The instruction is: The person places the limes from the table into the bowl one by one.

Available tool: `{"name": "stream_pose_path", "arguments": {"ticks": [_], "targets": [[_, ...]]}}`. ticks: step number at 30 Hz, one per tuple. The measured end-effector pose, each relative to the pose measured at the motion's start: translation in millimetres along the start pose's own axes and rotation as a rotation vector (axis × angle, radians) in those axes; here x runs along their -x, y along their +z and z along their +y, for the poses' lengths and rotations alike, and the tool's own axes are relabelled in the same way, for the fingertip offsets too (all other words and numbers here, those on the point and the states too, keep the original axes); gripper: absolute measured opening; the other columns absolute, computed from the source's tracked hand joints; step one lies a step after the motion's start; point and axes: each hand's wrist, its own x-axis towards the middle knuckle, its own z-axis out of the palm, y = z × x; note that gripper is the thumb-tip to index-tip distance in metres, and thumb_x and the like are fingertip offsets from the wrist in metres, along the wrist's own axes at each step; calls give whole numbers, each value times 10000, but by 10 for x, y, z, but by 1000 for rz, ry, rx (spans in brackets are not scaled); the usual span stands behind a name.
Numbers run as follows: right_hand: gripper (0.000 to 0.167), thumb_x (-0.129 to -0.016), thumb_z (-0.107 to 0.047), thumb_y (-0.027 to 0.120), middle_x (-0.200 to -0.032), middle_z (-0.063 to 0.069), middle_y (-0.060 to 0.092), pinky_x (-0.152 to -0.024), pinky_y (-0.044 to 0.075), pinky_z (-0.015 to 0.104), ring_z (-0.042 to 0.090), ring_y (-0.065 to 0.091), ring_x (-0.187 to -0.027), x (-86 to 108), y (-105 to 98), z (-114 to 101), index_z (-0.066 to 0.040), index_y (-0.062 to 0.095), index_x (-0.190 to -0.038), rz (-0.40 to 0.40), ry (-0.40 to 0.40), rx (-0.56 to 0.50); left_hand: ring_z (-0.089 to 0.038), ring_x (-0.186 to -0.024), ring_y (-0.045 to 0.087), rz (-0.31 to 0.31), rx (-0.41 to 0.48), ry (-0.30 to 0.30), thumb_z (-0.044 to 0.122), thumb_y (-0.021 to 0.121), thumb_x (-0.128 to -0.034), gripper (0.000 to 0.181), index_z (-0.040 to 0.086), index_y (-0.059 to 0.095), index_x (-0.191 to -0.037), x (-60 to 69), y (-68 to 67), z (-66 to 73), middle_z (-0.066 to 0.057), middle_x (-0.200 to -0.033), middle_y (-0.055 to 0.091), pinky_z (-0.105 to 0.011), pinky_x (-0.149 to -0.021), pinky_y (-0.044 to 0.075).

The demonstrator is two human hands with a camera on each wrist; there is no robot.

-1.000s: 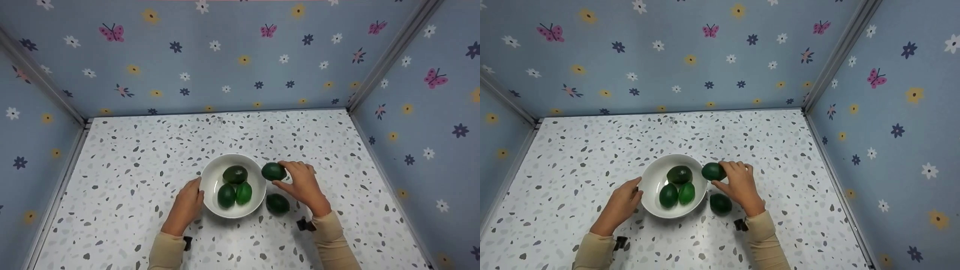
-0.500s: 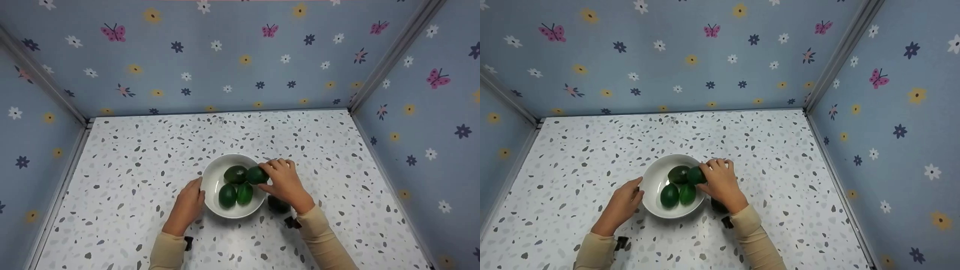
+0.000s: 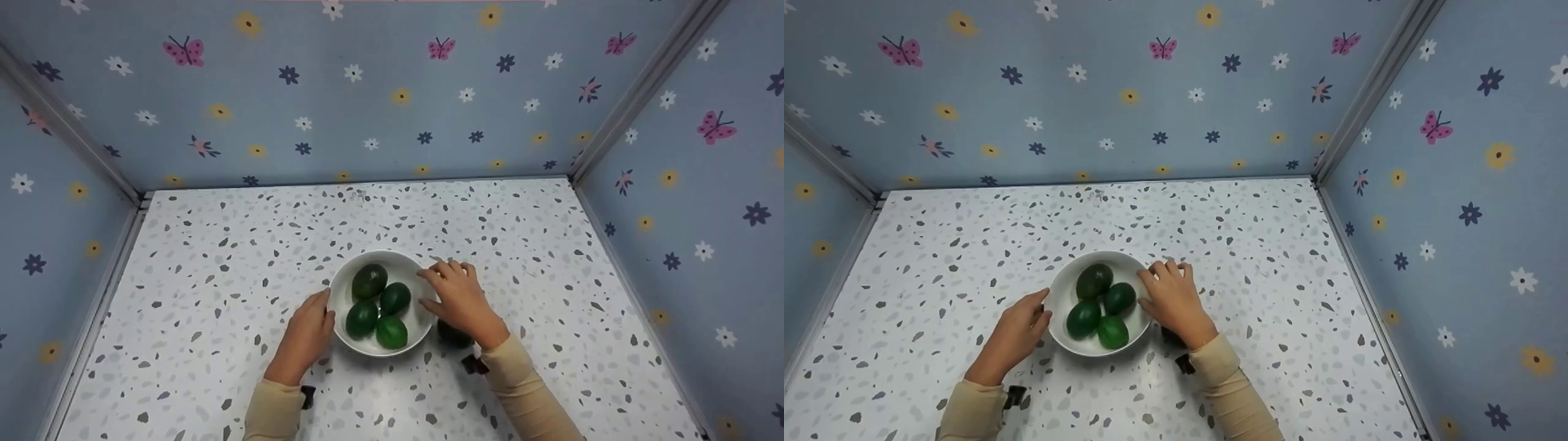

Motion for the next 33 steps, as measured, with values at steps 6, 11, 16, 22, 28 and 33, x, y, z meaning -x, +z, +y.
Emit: {"name": "stream_pose_path", "arguments": {"ticks": [6,11,16,22,28,33], "targets": [[469,-825,-303,832,-1066,48,628,-829,443,526,298,567,-989,69,-58,51,-130,656,-1224,45,7,-5,-393,-1291,508,29,-13,45,1,578,-985,458,-117,471,-1415,20,4,-6,-259,-1364,545,-509,-1071,440],[472,-836,-309,825,-1081,54,643,-840,453,563,308,584,-978,190,-159,104,-119,655,-1233,54,49,-7,-387,-1290,512,34,-28,57,4,585,-983,461,-116,473,-1413,25,10,-9,-254,-1363,549,-503,-1069,444],[488,-836,-317,826,-1112,66,653,-870,450,595,314,595,-1000,330,-257,155,-108,655,-1242,69,91,-10,-395,-1279,518,41,-26,70,-7,579,-983,449,-120,479,-1405,26,13,-23,-262,-1352,552,-510,-1060,451],[525,-817,-337,843,-1116,68,671,-859,449,584,307,601,-992,475,-306,187,-98,664,-1249,120,96,-7,-387,-1273,524,39,-16,65,-5,583,-981,451,-108,485,-1409,25,5,-24,-250,-1351,557,-511,-1049,462],[565,-799,-372,850,-1132,80,681,-866,437,597,316,610,-1005,620,-300,188,-91,663,-1253,132,111,-24,-391,-1275,522,32,-14,61,-7,580,-978,448,-113,488,-1404,17,-1,-19,-255,-1350,556,-516,-1053,456],[634,-791,-442,841,-1158,93,671,-894,439,606,324,608,-1034,769,-247,180,-85,651,-1279,68,148,-21,-393,-1267,529,42,-21,68,-12,590,-973,448,-118,492,-1397,25,5,-17,-260,-1343,558,-513,-1044,465]]}}
